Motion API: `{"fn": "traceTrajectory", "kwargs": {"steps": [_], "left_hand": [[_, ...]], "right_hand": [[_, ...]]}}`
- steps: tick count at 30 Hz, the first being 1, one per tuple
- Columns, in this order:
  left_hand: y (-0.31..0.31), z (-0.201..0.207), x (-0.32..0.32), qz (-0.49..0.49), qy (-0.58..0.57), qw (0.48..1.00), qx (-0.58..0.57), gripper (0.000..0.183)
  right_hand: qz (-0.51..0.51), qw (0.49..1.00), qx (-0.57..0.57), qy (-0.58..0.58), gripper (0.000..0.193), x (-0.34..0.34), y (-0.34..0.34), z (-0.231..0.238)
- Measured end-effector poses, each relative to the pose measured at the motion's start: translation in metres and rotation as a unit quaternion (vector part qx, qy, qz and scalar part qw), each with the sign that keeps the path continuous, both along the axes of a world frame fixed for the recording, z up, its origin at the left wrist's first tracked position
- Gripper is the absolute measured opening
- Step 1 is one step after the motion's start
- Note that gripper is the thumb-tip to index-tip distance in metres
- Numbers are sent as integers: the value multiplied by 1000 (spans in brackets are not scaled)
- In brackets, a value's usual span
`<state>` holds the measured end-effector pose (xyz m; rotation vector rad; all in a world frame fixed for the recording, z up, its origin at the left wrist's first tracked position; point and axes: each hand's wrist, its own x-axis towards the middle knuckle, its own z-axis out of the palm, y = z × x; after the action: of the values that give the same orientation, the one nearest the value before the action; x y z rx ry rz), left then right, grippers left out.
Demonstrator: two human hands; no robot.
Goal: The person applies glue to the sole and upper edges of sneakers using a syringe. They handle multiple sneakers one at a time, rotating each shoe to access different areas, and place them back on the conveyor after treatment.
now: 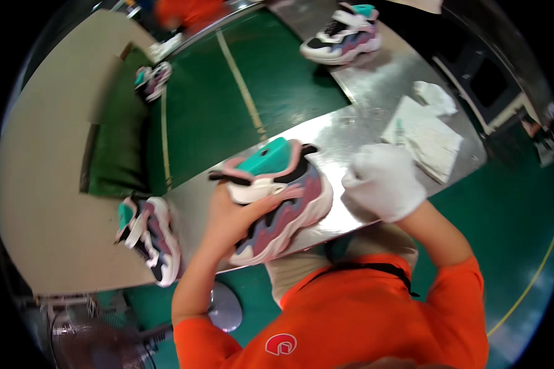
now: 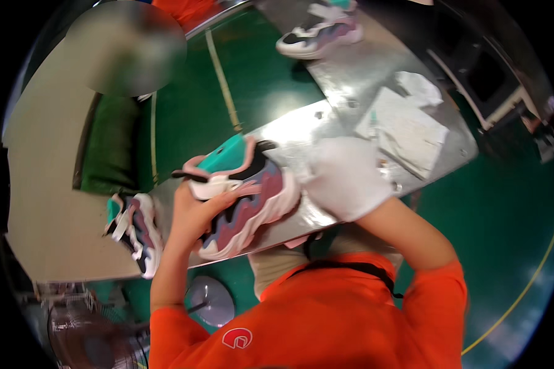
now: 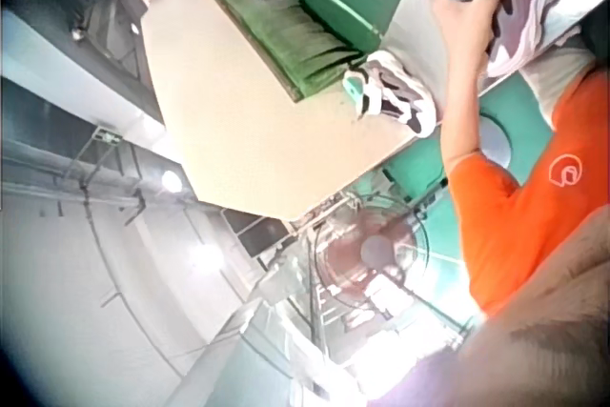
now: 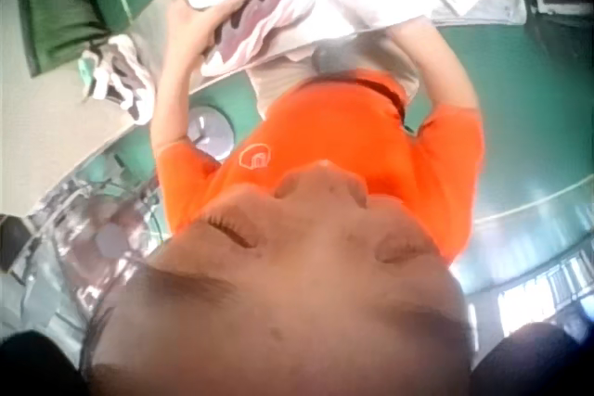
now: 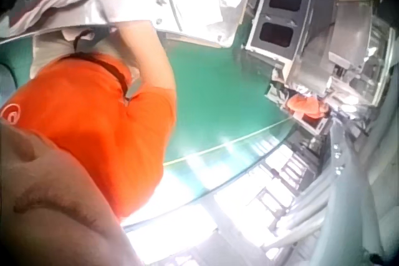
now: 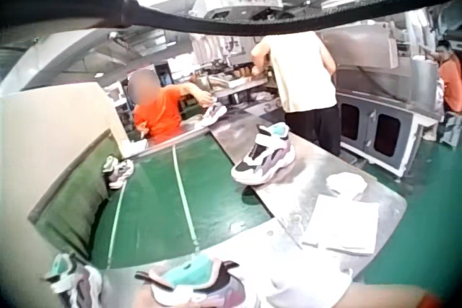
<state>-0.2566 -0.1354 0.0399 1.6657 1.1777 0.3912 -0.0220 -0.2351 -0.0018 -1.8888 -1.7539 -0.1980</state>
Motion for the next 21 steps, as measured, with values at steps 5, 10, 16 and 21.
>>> {"fn": "traceTrajectory", "kwargs": {"steps": [5, 10, 16, 21], "left_hand": [[-5, -24, 0, 14, -177, 984, 33, 61], [-17, -14, 3, 18, -163, 985, 44, 63], [-25, 4, 5, 7, -80, 996, 36, 57], [-28, 7, 18, -29, -103, 991, 85, 66]], "right_hand": [[50, 992, -108, 48, 22, -8, 4, -7], [50, 990, -115, 69, 19, -4, 3, -10], [34, 999, 13, 6, 12, 7, -24, 5], [11, 998, -49, 38, 14, 6, -32, 18]]}}
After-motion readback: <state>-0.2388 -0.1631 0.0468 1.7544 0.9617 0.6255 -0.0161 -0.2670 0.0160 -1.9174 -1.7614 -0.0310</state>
